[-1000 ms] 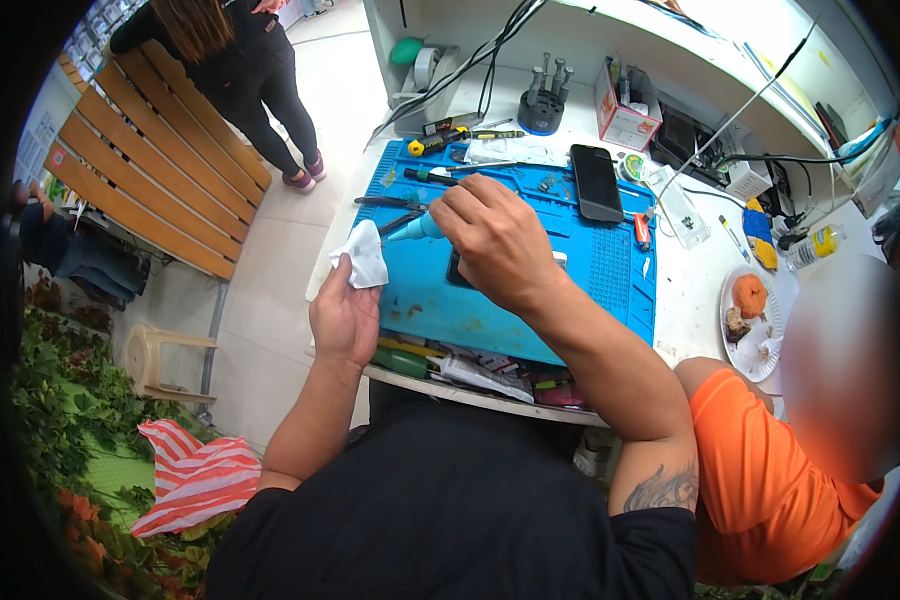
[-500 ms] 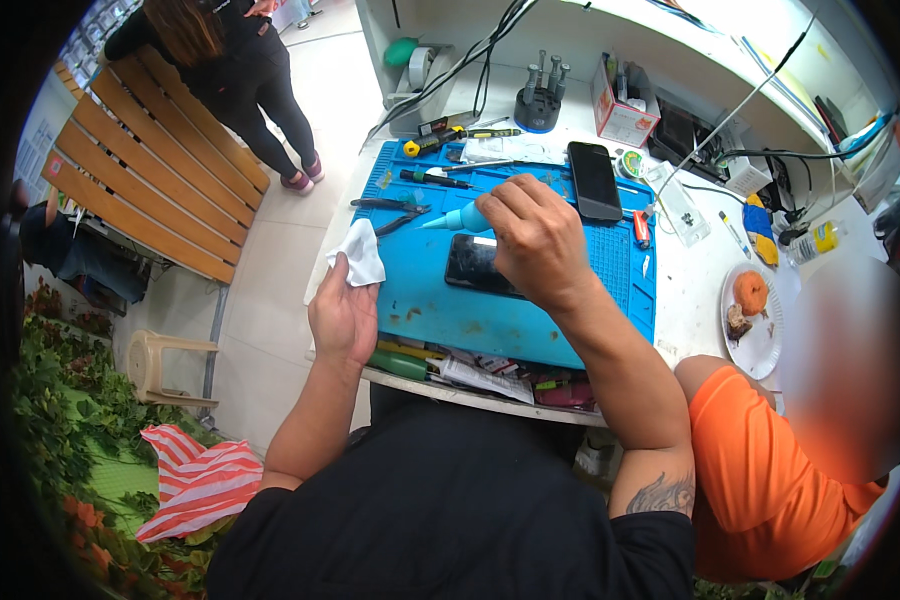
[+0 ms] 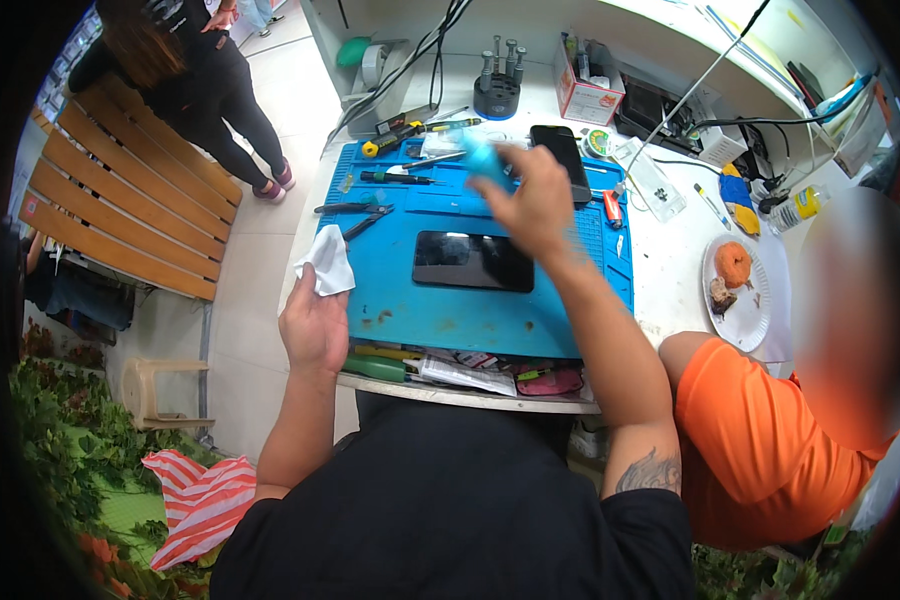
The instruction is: The person uses a small screwdriver to remove screws from a smartphone, applies adhesive from a tube to the device chassis, and then presses the back panel onto the phone before cleaning the surface with a cloth and liquid.
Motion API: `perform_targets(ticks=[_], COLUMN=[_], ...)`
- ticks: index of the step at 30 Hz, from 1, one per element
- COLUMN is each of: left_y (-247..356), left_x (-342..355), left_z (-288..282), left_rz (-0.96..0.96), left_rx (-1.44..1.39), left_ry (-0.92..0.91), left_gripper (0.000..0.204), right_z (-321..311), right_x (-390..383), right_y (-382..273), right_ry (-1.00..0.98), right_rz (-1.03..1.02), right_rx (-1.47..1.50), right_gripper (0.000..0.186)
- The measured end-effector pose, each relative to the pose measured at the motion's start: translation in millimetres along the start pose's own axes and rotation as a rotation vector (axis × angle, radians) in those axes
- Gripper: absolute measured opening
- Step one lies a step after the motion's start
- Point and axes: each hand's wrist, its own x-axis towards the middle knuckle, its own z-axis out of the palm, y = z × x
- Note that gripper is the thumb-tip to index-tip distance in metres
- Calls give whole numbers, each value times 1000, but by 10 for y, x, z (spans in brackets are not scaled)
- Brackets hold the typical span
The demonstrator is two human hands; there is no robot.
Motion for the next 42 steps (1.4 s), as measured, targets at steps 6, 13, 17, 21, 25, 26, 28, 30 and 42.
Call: perform_targets(ticks=[6,13,17,21,25,26,28,30,42], left_y=[-12,-5,-23,1,-39,-49,-143,-156,-339], left_x=[28,6,49,46,24,21,69,56,218], left_z=[55,-92,-111,-76,8,3,35,160,384], left_rz=[-26,-19,-45,-36,-20,-20,-32,-49,527], left_rx=[94,136,134,169,225,242,239,296,1707], left_ry=[-72,-92,-104,-106,-141,-135,-160,-187,-831], left_gripper=[56,57,57,56,56,56,55,54,92], right_z=[-328,-283,-303,-250,-113,-19,40,80,-563], right_x=[895,586,616,1138,1414,1442,1409,1391,504], right_y=[665,616,733,834,1132,1170,1377,1427,194], right_ry=[136,201,249,204,127,95,81,69,-27], right_rz=[345,400,308,303,333,335,319,323,355], right_rx=[-231,-249,-209,-423,-472,-459,-477,-475,-490], right_gripper=[65,63,63,65,61,63,65,67,47])
